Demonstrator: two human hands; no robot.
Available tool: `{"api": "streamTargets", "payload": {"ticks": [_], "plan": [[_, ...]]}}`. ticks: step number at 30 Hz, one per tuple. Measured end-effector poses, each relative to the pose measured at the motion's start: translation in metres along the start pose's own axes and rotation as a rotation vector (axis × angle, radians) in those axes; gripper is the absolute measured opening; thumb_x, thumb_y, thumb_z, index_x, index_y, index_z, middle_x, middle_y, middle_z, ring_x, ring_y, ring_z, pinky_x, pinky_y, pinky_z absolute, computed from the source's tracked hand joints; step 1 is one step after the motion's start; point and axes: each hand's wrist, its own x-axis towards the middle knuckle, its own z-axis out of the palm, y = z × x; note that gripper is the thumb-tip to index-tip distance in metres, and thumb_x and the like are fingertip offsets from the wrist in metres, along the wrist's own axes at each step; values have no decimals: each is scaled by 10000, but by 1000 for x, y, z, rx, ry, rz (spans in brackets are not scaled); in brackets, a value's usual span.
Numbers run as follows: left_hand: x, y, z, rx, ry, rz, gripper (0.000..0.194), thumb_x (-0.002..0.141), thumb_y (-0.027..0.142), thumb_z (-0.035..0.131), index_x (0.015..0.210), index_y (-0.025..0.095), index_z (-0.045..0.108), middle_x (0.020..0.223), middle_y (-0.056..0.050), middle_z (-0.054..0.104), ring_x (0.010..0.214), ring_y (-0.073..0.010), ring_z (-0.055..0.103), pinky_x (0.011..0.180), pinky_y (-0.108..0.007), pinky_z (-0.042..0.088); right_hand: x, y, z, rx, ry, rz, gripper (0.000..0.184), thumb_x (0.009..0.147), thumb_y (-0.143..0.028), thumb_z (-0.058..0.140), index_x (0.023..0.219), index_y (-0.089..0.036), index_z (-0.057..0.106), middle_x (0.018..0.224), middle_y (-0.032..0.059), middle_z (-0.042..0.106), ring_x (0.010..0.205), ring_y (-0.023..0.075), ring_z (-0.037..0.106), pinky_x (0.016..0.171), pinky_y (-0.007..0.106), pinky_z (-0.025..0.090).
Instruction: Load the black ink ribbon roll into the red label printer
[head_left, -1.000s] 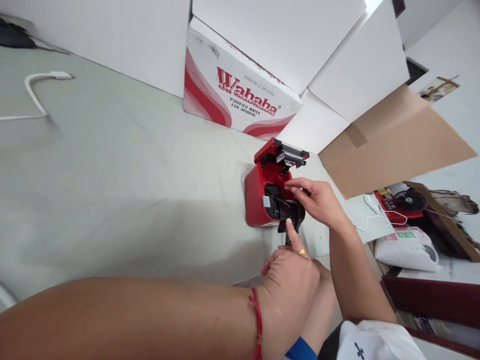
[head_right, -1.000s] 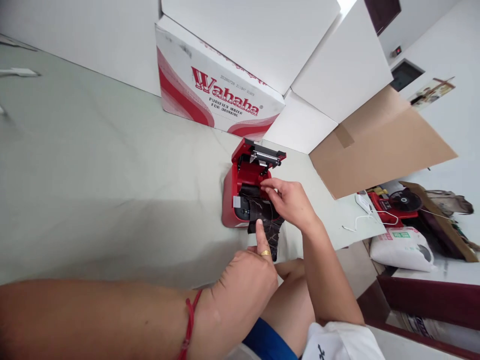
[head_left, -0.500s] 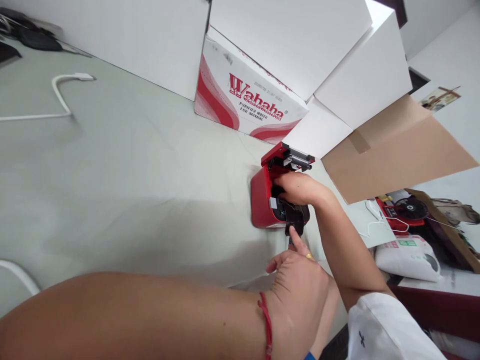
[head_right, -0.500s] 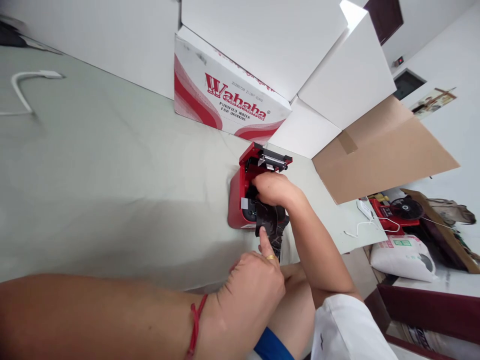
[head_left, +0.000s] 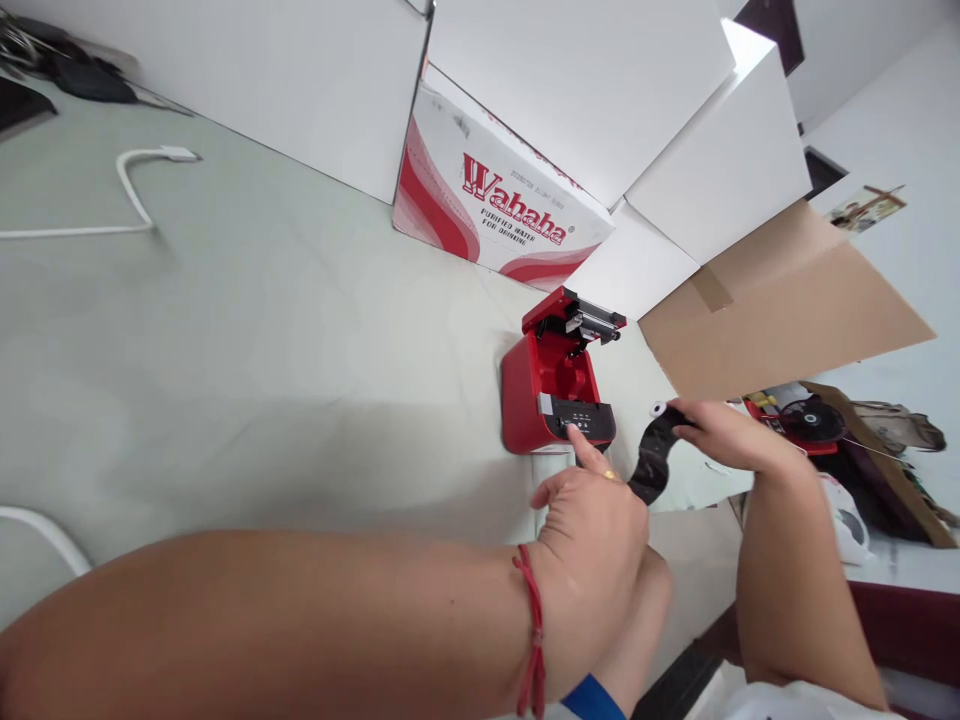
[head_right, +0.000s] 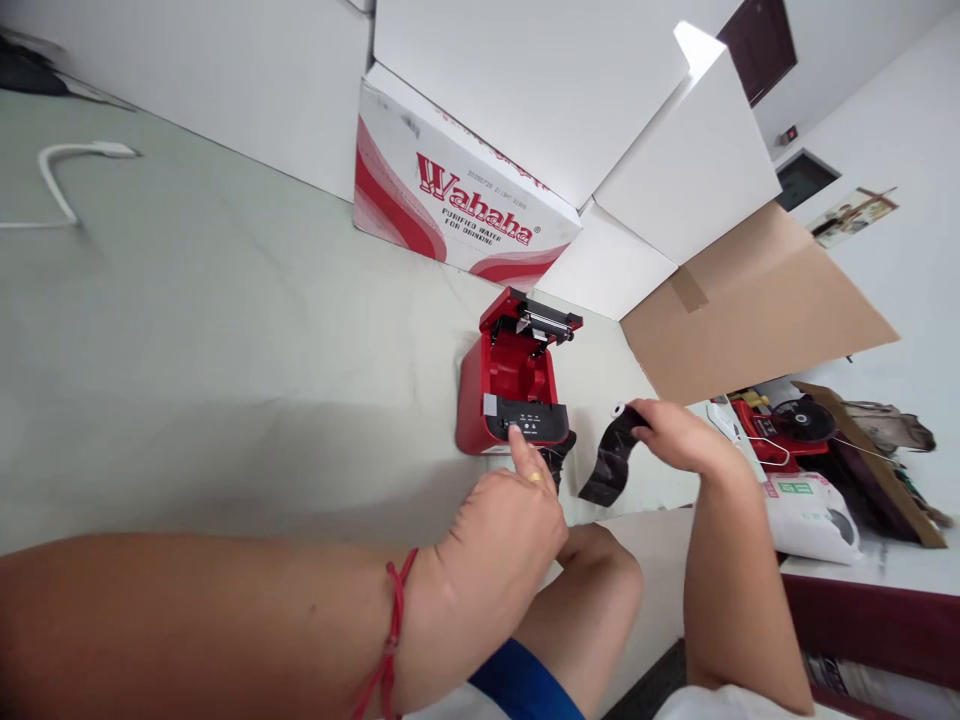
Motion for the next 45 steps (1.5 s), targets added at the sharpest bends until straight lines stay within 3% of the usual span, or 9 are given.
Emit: {"api": "streamTargets", "payload": {"ticks": [5,9,13,18,24,28,31,38,45], "plan": [[6,-3,2,117,-155,75,539,1021,199,614,1532,30,640,1549,-447,539,1107,-418,840,567,-306,632,37,-26,59,75,43,-52,425,876,-119,664,1282,-173,777,1288,176,818,1141,296,794,992,397,606],[7,-3,3,128,-152,88,553,1024,203,607,1542,13,624,1545,-454,535,1241,-490,782,533,-299,622,34,-53,74,228,63,-201,372,950,-130,556,1232,-213,784,1213,97,845,1084,254,791,944,358,617],[8,-5,4,141,-152,125,528,1005,218,649,1501,39,676,1549,-426,558,1216,-498,790,528,-311,627,24,-65,72,314,25,-270,322,946,-123,517,1093,-199,792,1105,84,853,965,256,793,821,333,624],[8,-6,0,96,-169,114,510,990,191,677,1481,56,697,1549,-401,576,1142,-439,828,554,-309,635,14,-71,65,324,-36,-321,365,931,-159,590,1235,-231,779,1243,82,829,1009,259,785,830,342,631],[3,-3,-7,78,-104,47,458,1062,330,644,1410,52,753,1453,-421,640,746,-291,843,523,-304,606,-32,-55,1,317,-255,-503,329,1029,-239,602,1304,-261,780,1223,81,823,1053,234,781,909,324,617],[-5,3,-13,121,161,97,455,1035,281,681,1388,3,750,1299,-399,745,620,-237,786,484,-280,565,-40,-56,-35,339,-35,-571,317,1083,-362,606,1353,-273,748,1220,90,812,1035,233,777,884,324,619],[-8,6,-12,127,285,157,476,1059,271,621,1441,3,714,1311,-383,756,626,-225,773,489,-287,561,-15,-77,-35,296,150,-554,339,1080,-342,591,1377,-248,724,1249,98,800,1052,243,768,909,353,615],[10,-2,1,142,-62,-38,481,1064,185,570,1512,43,671,1363,-389,732,722,-264,818,577,-316,613,49,-133,-10,87,193,-461,436,1015,-153,568,1430,-178,698,1379,167,757,1234,332,727,1033,451,583],[23,-17,-2,20,-120,48,500,1012,48,551,1487,90,702,1590,-382,555,916,-295,860,642,-304,649,66,-142,0,26,158,-452,443,997,-102,573,1417,-160,701,1346,172,764,1180,316,737,1003,435,585]]}}
